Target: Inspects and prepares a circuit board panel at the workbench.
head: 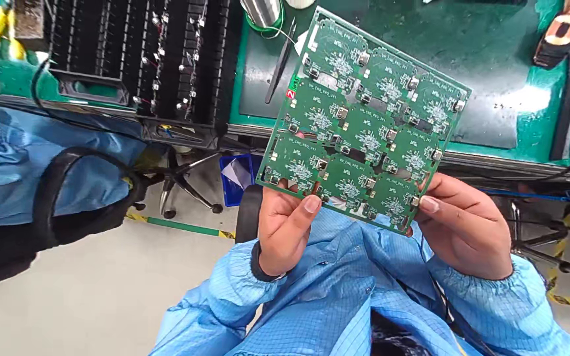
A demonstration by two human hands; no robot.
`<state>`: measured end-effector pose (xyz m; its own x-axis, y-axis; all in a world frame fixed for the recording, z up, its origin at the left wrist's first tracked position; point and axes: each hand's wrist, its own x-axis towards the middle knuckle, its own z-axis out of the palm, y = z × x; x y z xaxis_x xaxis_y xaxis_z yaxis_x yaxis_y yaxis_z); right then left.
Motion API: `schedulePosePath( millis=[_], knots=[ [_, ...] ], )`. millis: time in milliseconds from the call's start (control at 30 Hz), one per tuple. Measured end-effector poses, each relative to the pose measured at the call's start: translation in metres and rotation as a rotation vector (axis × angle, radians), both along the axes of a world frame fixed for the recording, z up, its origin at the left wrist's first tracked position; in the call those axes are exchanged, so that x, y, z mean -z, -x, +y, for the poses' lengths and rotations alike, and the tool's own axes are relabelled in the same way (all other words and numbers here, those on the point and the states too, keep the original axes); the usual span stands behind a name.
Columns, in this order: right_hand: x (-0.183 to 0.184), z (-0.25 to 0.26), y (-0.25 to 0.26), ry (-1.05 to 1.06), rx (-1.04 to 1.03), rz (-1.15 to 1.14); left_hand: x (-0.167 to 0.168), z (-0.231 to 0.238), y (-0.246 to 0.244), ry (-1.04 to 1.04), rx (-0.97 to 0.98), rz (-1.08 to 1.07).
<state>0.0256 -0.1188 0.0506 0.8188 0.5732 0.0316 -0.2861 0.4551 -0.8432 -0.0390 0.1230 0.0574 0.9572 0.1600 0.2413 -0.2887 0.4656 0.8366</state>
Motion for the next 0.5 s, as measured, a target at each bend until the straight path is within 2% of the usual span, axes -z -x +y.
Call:
schedulePosePath(
  millis=[267, 400, 500],
  knots=[
    [0.003, -0.021, -0.012, 0.054, 0.056, -0.118, 0.002, 0.026, -0.006, -0.080, 0.085, 0.012],
    [0.006, -0.034, -0.018, 0.092, 0.009, -0.199, -0.006, 0.038, -0.013, -0.024, 0.158, 0.145],
    [0.009, -0.040, -0.022, 0.132, -0.030, -0.268, -0.008, 0.037, -0.018, -0.020, 0.177, 0.142]
  ],
)
